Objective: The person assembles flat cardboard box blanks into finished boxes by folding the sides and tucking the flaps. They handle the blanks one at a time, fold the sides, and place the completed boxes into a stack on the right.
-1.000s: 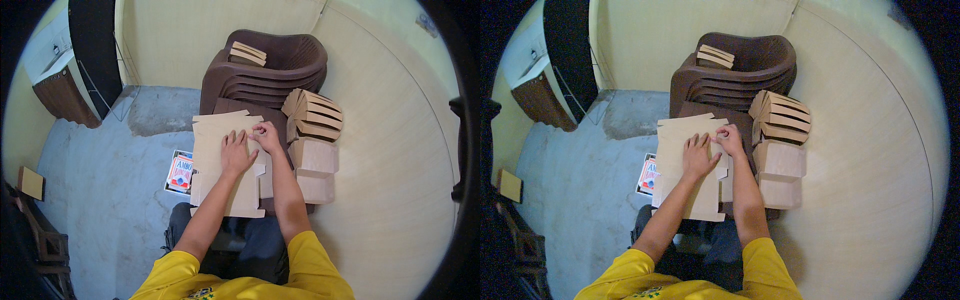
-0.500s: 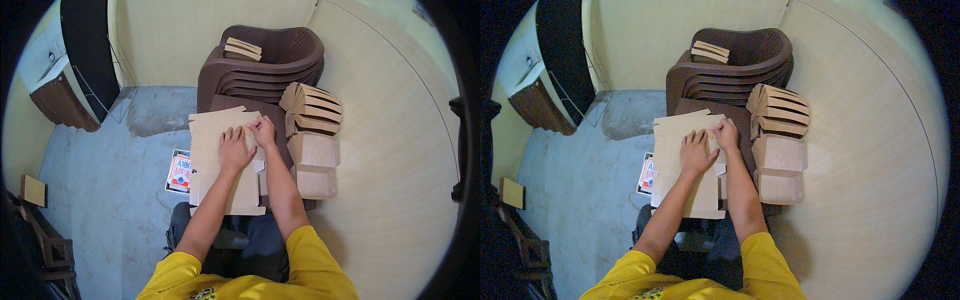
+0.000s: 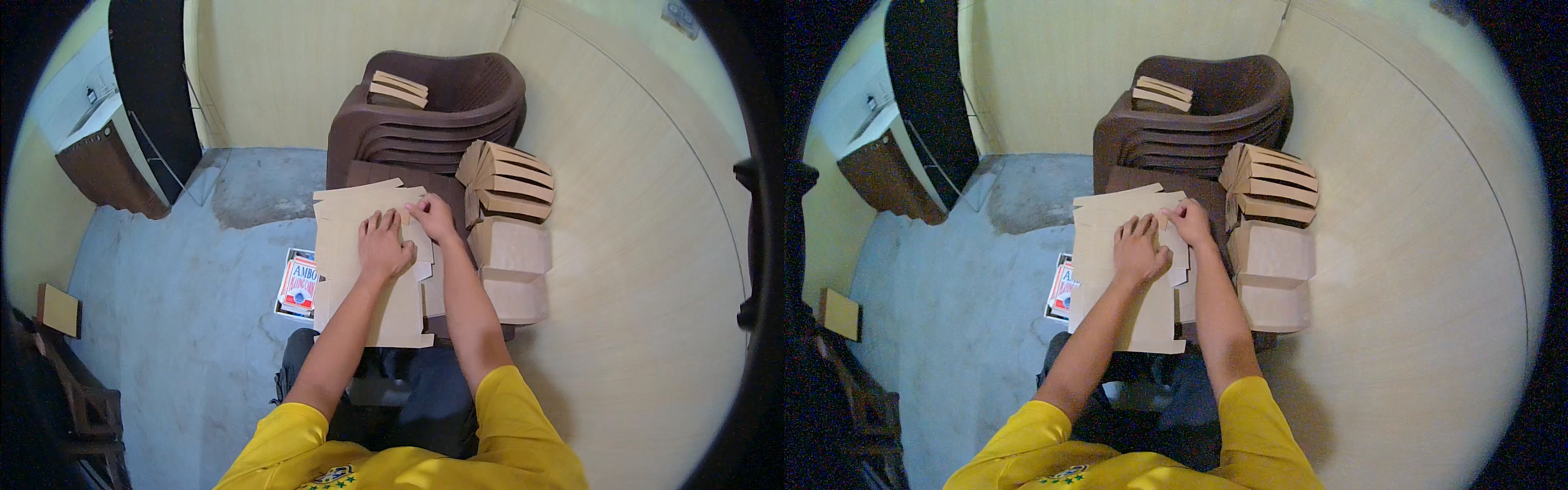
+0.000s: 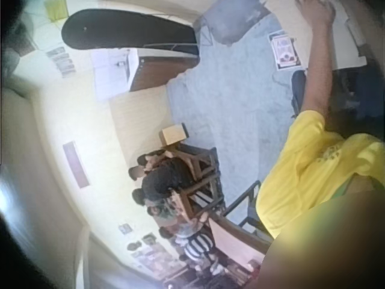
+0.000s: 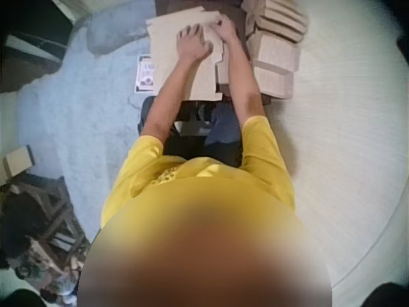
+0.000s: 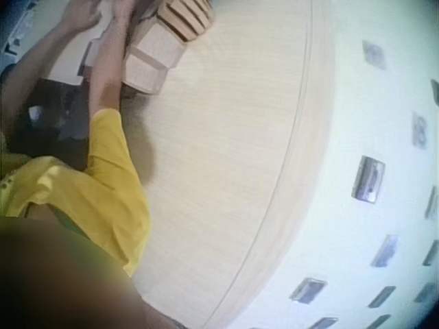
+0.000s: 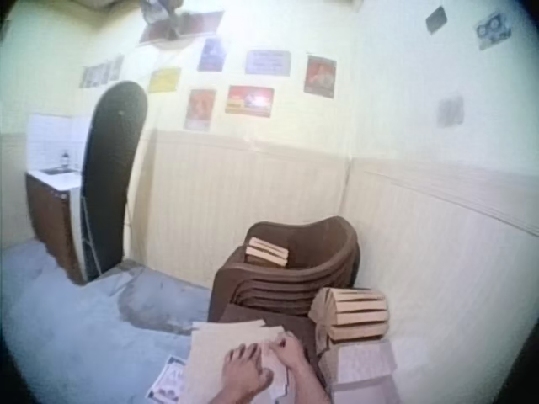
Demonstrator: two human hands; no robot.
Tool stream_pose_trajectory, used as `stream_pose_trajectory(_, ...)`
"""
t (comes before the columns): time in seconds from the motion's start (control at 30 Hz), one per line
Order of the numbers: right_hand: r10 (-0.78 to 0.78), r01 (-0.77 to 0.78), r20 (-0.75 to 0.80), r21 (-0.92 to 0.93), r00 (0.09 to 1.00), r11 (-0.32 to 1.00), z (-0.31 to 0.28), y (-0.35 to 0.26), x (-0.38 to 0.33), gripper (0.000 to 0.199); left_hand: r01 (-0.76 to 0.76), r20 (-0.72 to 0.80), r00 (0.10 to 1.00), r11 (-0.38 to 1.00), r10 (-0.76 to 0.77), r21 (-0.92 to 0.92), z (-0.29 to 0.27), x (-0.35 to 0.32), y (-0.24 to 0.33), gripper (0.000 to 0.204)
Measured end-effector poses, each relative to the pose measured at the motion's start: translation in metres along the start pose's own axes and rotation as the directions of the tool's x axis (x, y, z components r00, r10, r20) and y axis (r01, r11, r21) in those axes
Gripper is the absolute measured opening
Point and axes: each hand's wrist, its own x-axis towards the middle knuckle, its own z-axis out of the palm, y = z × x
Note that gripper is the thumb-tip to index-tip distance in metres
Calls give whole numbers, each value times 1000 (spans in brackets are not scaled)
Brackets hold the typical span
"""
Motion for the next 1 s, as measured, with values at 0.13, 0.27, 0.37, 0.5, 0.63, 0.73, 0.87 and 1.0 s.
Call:
stream_pose_trajectory(0.13,-76,65,45,210,996,976,-56,-44,-41,29,18,231,972,995,-39,94,-24,14,-11,95)
stream_pose_trajectory(0.27,-76,75,-45,-25,996,997,-99,-83,-115,31,273,5,960,940,-280,203,-45,7,-49,105)
stream_pose_trajectory(0.37,-98,116,76,-292,992,949,-102,-95,-161,34,479,-95,878,850,-470,220,-63,-10,-85,103)
stream_pose_trajectory(0.5,64,102,309,-492,949,865,-76,-97,-186,53,621,67,772,772,-633,136,-101,-43,-123,90)
stream_pose_trajectory(0.63,148,70,355,-534,923,842,-62,-92,-185,72,676,35,721,714,-692,181,-121,-73,-120,81)
stream_pose_trajectory(0.73,4,121,235,-513,972,850,-62,-82,-187,65,581,-360,783,803,-508,131,-113,-91,-104,75)
stream_pose_trajectory(0.87,-14,52,103,-374,995,926,-57,-59,-189,56,-12,-269,963,998,-7,-69,-77,-98,-69,70)
stream_pose_trajectory(1.0,-2,-8,-21,-449,1000,893,-43,-39,-193,54,-351,-176,930,922,323,-162,-30,-101,-16,77)
